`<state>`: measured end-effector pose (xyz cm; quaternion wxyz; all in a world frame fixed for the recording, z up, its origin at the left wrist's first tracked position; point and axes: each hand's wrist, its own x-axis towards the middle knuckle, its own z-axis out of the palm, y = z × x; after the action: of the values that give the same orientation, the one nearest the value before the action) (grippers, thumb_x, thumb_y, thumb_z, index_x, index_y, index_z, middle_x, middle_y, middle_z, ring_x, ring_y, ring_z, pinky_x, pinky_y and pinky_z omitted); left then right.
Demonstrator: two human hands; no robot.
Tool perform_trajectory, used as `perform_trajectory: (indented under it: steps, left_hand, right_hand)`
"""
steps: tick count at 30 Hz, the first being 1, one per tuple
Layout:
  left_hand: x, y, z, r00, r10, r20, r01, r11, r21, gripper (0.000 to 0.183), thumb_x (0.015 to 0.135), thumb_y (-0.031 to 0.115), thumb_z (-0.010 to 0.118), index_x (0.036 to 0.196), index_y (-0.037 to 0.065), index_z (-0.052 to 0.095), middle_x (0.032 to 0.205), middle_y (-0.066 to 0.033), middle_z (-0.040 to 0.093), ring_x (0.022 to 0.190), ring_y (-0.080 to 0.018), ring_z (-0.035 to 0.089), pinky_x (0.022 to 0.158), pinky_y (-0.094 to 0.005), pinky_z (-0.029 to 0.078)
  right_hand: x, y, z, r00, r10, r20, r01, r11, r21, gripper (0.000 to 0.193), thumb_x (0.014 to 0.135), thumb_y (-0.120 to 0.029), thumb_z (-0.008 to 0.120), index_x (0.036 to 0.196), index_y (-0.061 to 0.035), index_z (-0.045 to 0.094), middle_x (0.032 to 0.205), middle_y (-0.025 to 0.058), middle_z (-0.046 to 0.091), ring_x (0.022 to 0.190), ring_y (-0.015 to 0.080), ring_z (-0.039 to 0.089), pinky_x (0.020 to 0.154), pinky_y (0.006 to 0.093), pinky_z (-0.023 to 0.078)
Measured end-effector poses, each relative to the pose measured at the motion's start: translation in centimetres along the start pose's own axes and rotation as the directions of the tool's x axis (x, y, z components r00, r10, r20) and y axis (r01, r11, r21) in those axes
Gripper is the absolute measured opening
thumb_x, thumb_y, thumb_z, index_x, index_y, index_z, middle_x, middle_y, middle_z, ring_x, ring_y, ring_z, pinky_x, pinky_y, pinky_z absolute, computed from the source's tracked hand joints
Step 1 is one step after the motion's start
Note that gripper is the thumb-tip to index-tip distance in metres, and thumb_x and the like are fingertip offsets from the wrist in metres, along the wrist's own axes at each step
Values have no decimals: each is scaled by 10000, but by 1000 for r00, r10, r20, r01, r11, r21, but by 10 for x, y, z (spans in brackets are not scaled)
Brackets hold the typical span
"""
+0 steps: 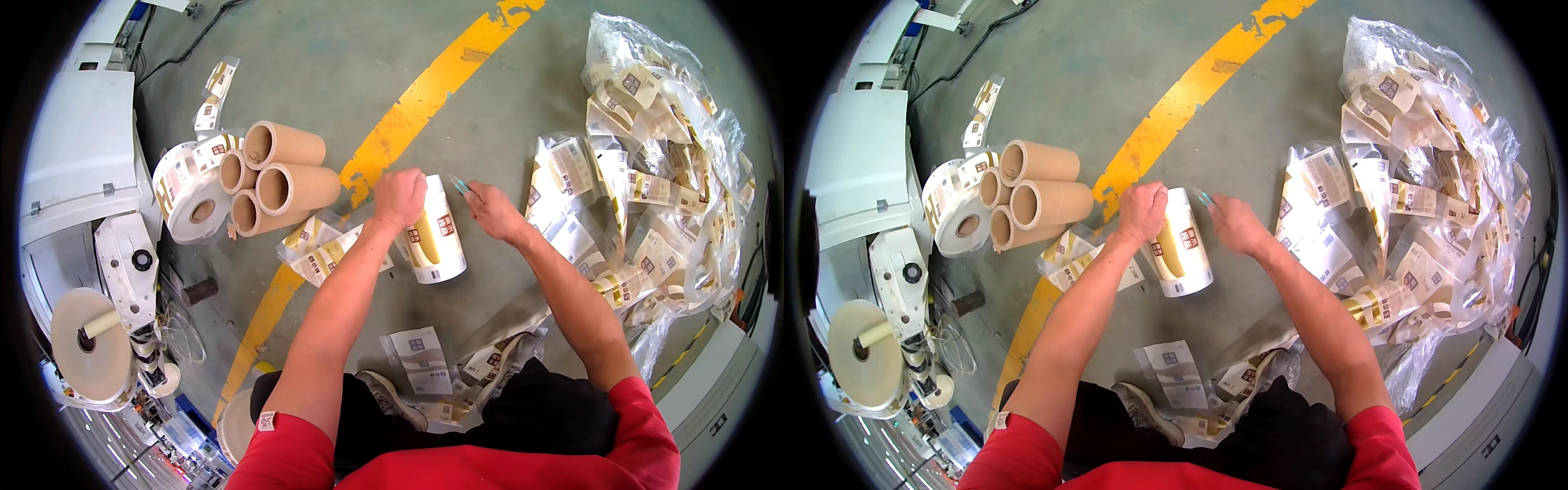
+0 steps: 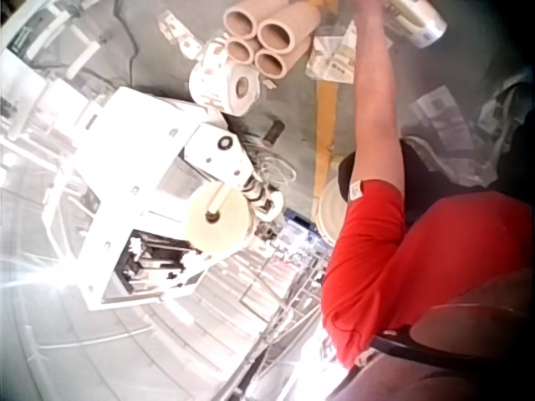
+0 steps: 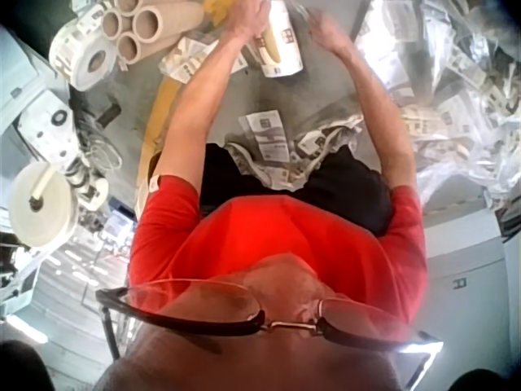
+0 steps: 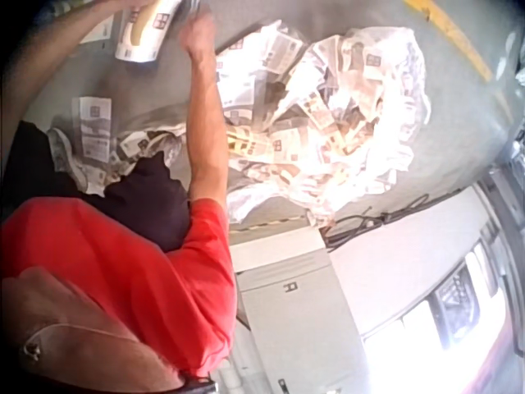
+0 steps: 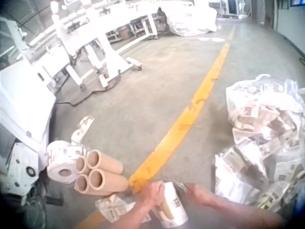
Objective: The person unwraps a roll of labels, cuts off excess material with a blade, secures the roll with yellow tape, and then gathers loose labels into a plastic bag.
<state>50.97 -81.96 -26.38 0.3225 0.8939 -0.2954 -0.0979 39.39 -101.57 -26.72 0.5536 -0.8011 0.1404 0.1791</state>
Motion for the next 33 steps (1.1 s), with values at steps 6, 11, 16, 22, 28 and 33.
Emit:
perform_trajectory:
  steps: [6, 11, 16, 22, 28, 33]
  left_hand:
    - [1, 2, 1, 999, 31, -29, -32, 999, -11, 278, 909, 195, 556, 701, 11, 564, 680, -209, 587, 650, -428, 590, 567, -479, 435]
    - [1, 4, 0, 999, 32, -20, -32, 999, -5, 277, 908, 193, 555, 699, 12, 570, 676, -210, 589, 653, -425, 599, 568, -477, 441]
    - [3, 6, -1, 1000, 13, -15, -13, 1000, 0, 288, 910, 195, 560, 689, 9, 568, 671, -205, 591, 642, -423, 598, 560, -476, 438]
    - [3, 8, -1, 999, 9, -40, -9, 1000, 4, 303, 910, 203, 575, 674, 13, 565, 648, -203, 580, 616, -424, 584, 548, -477, 427]
    - [3, 8, 1, 1000, -9, -24, 10, 1000, 12, 310, 910, 211, 586, 665, 21, 565, 635, -200, 574, 609, -427, 574, 541, -483, 418]
    - [6, 8, 1, 999, -29, -12, 30, 998, 57, 322, 907, 232, 583, 650, 38, 570, 637, -190, 591, 609, -417, 590, 547, -490, 432]
  right_hand:
    - [5, -11, -3, 992, -107, -61, 100, 989, -110, 265, 1040, -210, 459, 1102, 20, 575, 846, 248, 629, 797, 448, 591, 727, 499, 466]
    - [13, -19, 0, 998, -68, -16, 65, 990, -123, 261, 1021, -206, 464, 1102, 9, 590, 990, 296, 663, 972, 508, 603, 832, 571, 472]
    - [14, -27, -3, 996, -89, 10, 88, 948, -307, 215, 999, -162, 457, 1038, 11, 579, 928, 294, 673, 916, 505, 629, 807, 566, 501]
    - [8, -42, 3, 999, 36, -4, -34, 886, -462, 170, 965, -115, 467, 1041, 4, 561, 870, 275, 693, 869, 465, 682, 753, 548, 560]
    - [4, -44, 5, 999, 37, -1, -33, 853, -521, 183, 990, -147, 469, 1080, 2, 523, 823, 264, 688, 793, 463, 680, 704, 550, 558]
    - [3, -61, 0, 994, 91, 59, -39, 807, -589, 179, 933, -58, 491, 1089, 26, 518, 876, 255, 707, 849, 431, 709, 745, 516, 583]
